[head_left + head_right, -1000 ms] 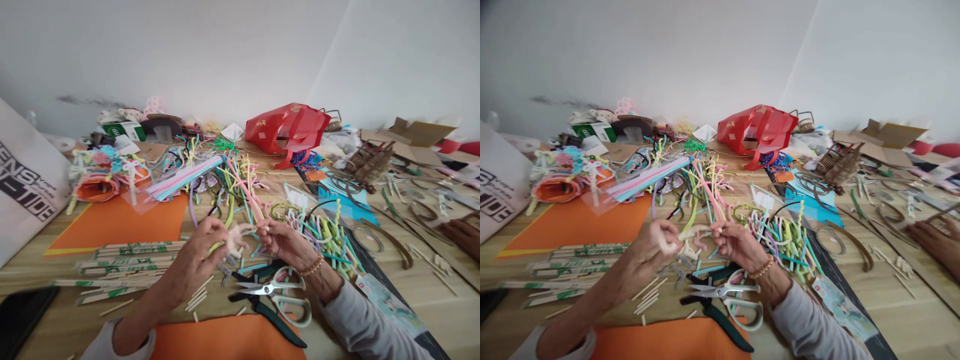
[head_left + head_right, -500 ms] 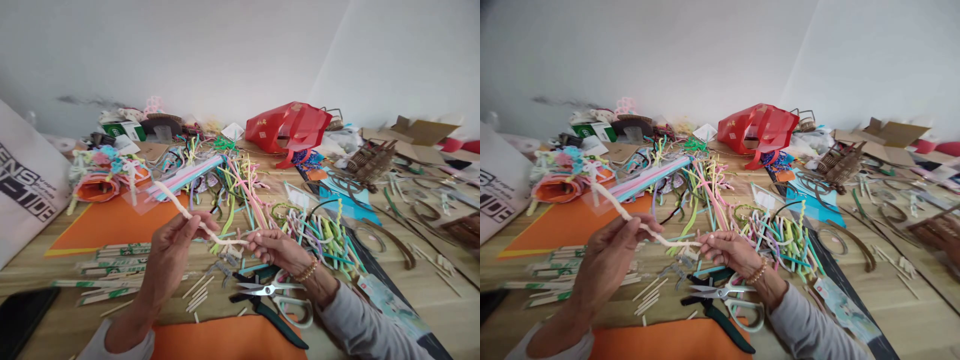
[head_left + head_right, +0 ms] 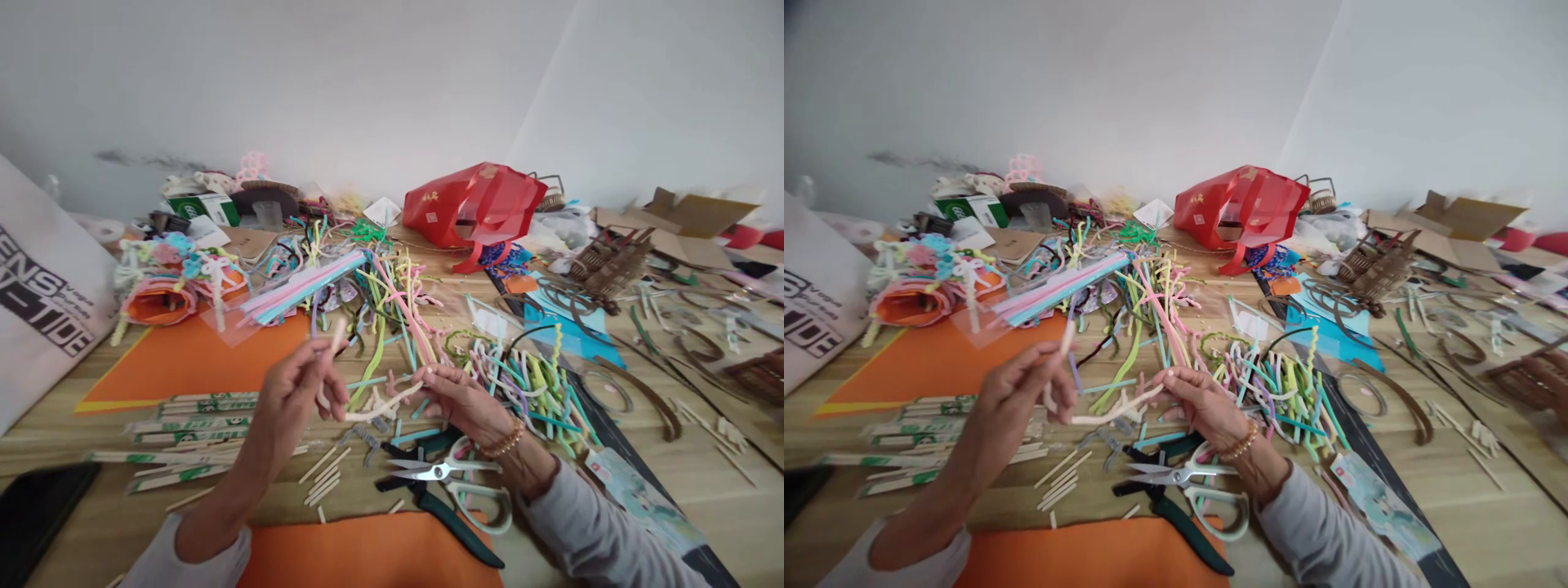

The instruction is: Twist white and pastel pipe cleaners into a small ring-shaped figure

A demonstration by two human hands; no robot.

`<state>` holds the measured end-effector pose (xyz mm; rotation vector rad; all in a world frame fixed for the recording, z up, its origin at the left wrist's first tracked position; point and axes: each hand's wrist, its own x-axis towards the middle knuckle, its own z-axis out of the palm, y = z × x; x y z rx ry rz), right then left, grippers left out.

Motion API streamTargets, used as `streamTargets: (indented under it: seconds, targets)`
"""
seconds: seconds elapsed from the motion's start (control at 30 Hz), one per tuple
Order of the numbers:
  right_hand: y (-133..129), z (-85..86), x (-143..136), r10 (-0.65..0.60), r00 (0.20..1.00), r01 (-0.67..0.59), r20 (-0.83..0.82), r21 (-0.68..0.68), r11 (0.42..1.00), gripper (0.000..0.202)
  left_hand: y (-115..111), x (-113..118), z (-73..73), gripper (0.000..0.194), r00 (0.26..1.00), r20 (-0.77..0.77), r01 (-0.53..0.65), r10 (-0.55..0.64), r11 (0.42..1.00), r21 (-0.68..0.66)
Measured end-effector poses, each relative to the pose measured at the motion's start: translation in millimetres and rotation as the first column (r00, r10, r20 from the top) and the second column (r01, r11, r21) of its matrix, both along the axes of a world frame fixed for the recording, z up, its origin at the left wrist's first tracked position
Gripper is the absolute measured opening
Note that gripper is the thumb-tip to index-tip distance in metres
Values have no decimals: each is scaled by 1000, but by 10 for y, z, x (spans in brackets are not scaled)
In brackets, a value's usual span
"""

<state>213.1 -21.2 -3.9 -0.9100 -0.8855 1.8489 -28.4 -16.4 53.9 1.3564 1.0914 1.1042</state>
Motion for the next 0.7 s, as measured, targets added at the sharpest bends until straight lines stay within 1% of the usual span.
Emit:
streamTargets:
  seconds: [0.03, 0.07, 0.13, 0.23, 0.3, 0.5, 0.63, 0.7]
  targets:
    - [2, 11, -1, -14, 1000, 14, 1, 10, 1000, 26, 9, 12, -42, 26, 993, -65, 91, -96, 994, -65]
    - [3, 22, -4, -28, 1000, 28, 7, 17, 999, 26, 15, 28, -87, 25, 971, -111, 198, -212, 972, -129]
    - [-3, 40, -16, -50, 998, 50, 26, 27, 998, 28, 16, 73, -178, 26, 922, -136, 329, -364, 917, -223]
    - [-34, 63, -54, -24, 998, 22, 55, 38, 999, 29, -8, 146, -277, 26, 874, -74, 439, -479, 847, -300]
    - [-65, 85, -89, 8, 997, -12, 83, 52, 999, 29, -34, 181, -308, 25, 853, -35, 483, -521, 812, -327]
    - [-135, 159, -171, 77, 983, -93, 169, 92, 991, 35, -93, 232, -362, 29, 812, 44, 559, -582, 753, -347]
    - [-139, 145, -178, 81, 977, -106, 199, 115, 988, 34, -101, 251, -410, 33, 786, 135, 607, -604, 712, -352]
    - [-139, 133, -177, 84, 973, -113, 216, 127, 985, 33, -98, 258, -413, 34, 777, 164, 623, -608, 704, -341]
